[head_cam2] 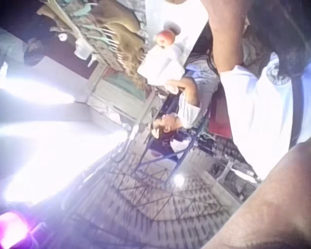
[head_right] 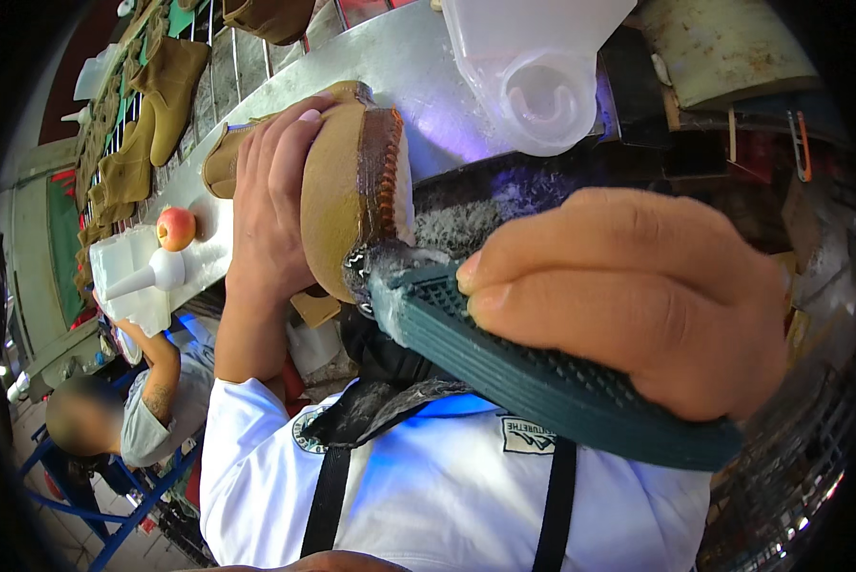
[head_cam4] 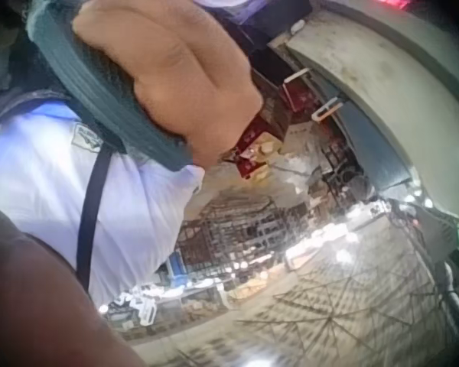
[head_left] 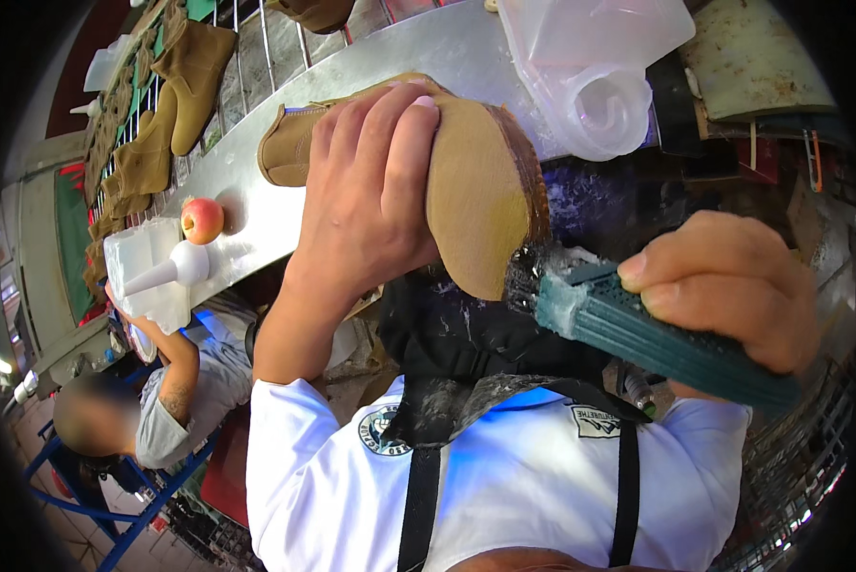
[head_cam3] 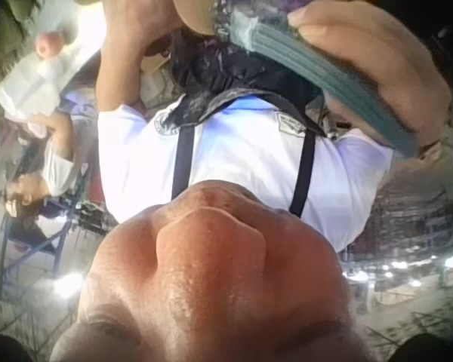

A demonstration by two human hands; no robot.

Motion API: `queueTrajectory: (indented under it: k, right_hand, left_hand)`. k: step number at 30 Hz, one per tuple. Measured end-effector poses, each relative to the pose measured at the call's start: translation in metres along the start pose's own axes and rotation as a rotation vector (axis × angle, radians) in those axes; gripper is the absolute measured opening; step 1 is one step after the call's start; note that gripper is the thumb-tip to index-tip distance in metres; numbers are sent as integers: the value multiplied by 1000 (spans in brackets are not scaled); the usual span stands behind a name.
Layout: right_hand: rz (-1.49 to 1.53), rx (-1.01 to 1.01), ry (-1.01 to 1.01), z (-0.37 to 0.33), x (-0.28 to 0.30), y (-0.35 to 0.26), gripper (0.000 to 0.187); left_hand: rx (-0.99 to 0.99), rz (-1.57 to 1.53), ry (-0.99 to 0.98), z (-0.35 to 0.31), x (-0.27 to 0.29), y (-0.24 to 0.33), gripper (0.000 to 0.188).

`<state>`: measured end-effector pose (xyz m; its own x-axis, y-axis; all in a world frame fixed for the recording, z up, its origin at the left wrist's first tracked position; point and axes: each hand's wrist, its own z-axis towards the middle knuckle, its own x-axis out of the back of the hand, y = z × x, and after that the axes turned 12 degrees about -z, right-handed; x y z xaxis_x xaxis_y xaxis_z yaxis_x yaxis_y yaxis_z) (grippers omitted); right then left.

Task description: The person repeatedly applies a white adhesive to the sole edge of a brown boot using a blue brush, dipping the brush into a plastic container between applications. The boot is rotated to cover different sections of the sole edge, then placed on a metal rack with other boots.

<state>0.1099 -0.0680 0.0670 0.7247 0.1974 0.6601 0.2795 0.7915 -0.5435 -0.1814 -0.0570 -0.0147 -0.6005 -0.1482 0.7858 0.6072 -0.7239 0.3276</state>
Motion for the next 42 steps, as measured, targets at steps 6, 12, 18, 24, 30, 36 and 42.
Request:
queueTrajectory:
  k: [6,12,18,24,30,36,42]
  right_hand:
    - [-105,158,-226,27,33,13,27]
    - [-203,286,-513,59,66,17,33]
    - [-257,223,-694,82,81,5,43]
    - [-354,252,-641,90,75,12,42]
    - [341,-14,-144,36,23,89,42]
    - [874,-111,410,54,-80,83,34]
    - [219,-3,-19,51,-31,60,25]
  left_hand:
    - [34,-19,-40,16,6,-4,80]
    - [120,-64,-191,39,22,-11,96]
    - [104,-82,-227,56,23,-21,91]
    - [135,-141,-245,65,28,-32,89]
    - [300,-365,-329,58,55,-43,96]
    - [365,-467,-323,45,54,-60,107]
    - [295,-537,-291,47,63,-59,115]
